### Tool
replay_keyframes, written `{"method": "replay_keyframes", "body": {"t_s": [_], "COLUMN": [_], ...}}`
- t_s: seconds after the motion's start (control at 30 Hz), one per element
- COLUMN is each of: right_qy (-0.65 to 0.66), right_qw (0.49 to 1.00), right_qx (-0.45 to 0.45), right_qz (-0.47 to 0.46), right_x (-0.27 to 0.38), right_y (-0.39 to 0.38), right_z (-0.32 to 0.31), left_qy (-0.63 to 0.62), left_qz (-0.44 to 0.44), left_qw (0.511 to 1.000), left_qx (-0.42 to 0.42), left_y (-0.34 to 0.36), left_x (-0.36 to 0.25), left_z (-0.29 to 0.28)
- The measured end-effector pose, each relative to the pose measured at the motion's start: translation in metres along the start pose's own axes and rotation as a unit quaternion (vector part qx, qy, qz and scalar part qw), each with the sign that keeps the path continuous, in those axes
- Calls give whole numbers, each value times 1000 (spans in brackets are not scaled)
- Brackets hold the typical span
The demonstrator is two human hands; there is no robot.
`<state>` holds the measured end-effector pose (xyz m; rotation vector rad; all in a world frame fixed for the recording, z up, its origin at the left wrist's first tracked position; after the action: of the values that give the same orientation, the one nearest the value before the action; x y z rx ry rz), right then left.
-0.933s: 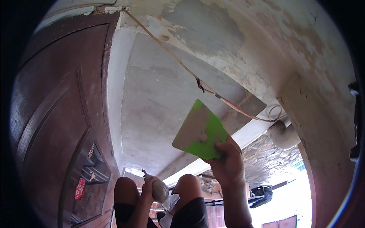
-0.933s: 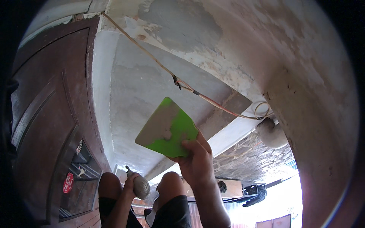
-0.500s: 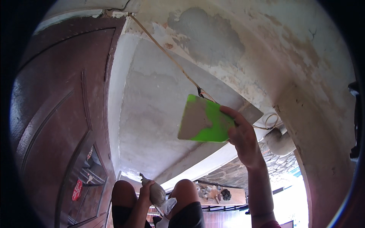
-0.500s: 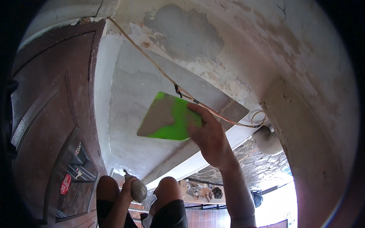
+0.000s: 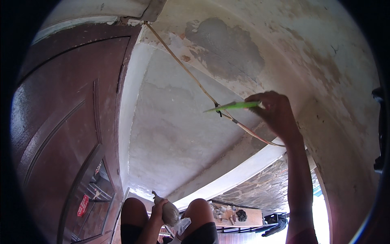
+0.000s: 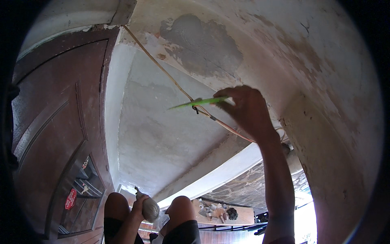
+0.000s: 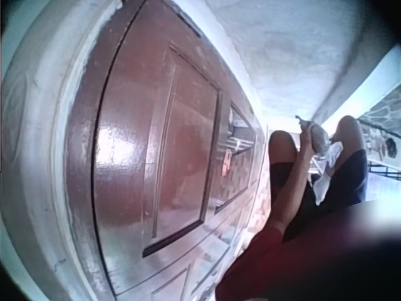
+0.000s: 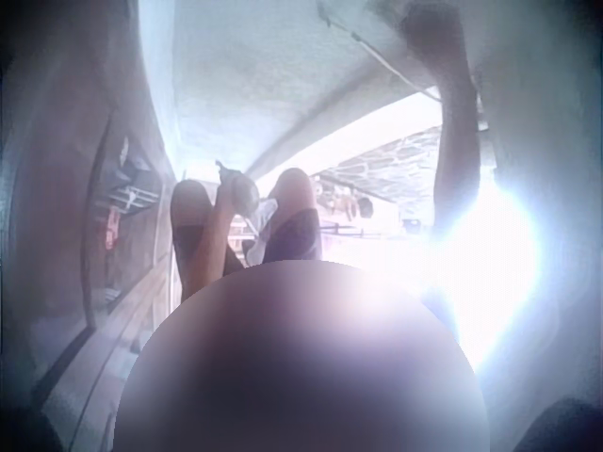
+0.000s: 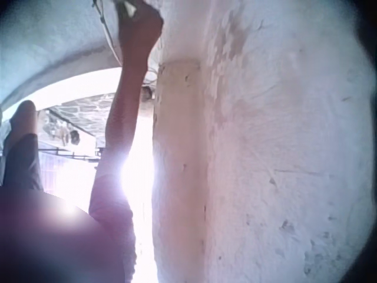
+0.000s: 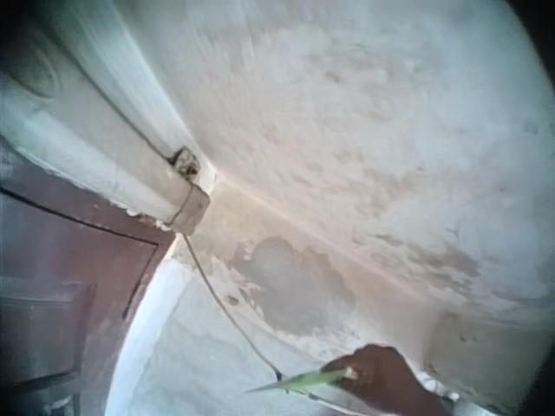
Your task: The person applies a bead of sealant from a caulking gun onto a ceiling surface and then smooths it with a green plastic scraper. The person repeatedly reloads the scraper with sealant and continues smoothing the bead along the ceiling.
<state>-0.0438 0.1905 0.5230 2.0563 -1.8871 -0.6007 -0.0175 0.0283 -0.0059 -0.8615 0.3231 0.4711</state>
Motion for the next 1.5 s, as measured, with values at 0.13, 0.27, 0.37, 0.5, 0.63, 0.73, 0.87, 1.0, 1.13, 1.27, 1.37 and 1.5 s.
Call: {"method": "replay_keyframes", "body": {"t_s": [0.13, 0.27, 0.37, 0.5, 0.63, 0.73, 0.87, 1.0, 1.13, 1.27, 1.37, 1.5], "right_qy": [-16, 44, 43, 148, 107, 137, 137, 1, -56, -52, -81, -45], "right_qw": [999, 998, 998, 989, 994, 990, 990, 999, 996, 993, 989, 988], "right_qx": [-25, 3, 28, 25, 9, 1, -20, -20, -57, -86, -103, -133], "right_qz": [28, 42, 33, 10, 17, 16, 32, 48, 39, 61, 73, 71], "right_x": [-40, -79, -102, -116, -115, -113, -117, -121, -119, -127, -136, -142], "right_y": [22, 38, 56, 68, 65, 57, 64, 73, 73, 69, 66, 61], "right_z": [-13, -23, -32, -23, -1, 13, 15, 8, 3, -6, -20, -29], "left_qy": [10, 20, 27, 30, 44, 38, 32, 36, 37, 33, 33, 30], "left_qz": [-1, -5, -10, -7, -15, -15, -9, -16, -4, 0, 9, 9], "left_qw": [1000, 1000, 999, 999, 998, 999, 999, 999, 999, 999, 999, 999], "left_qx": [-18, -21, -19, -24, -36, -32, -21, -14, -23, -22, -25, -28], "left_y": [-4, -4, -1, 3, 7, 7, 6, 8, 10, 8, 3, 0], "left_x": [-2, -4, -3, 1, 2, 3, 4, 4, 4, 4, 3, 1], "left_z": [-1, -2, -2, 0, 3, 4, 3, 3, 1, -1, -2, 1]}}
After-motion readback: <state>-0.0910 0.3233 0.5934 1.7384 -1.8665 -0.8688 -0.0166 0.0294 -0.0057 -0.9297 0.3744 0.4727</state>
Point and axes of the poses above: each hand's wrist, its own y-axis towards the middle knuckle, its own z-axis out of the palm, x = y × z, the point moved 3 cm from there along y, towards the middle knuckle, and after that the axes turned 11 degrees about y, right-handed, at the moved point
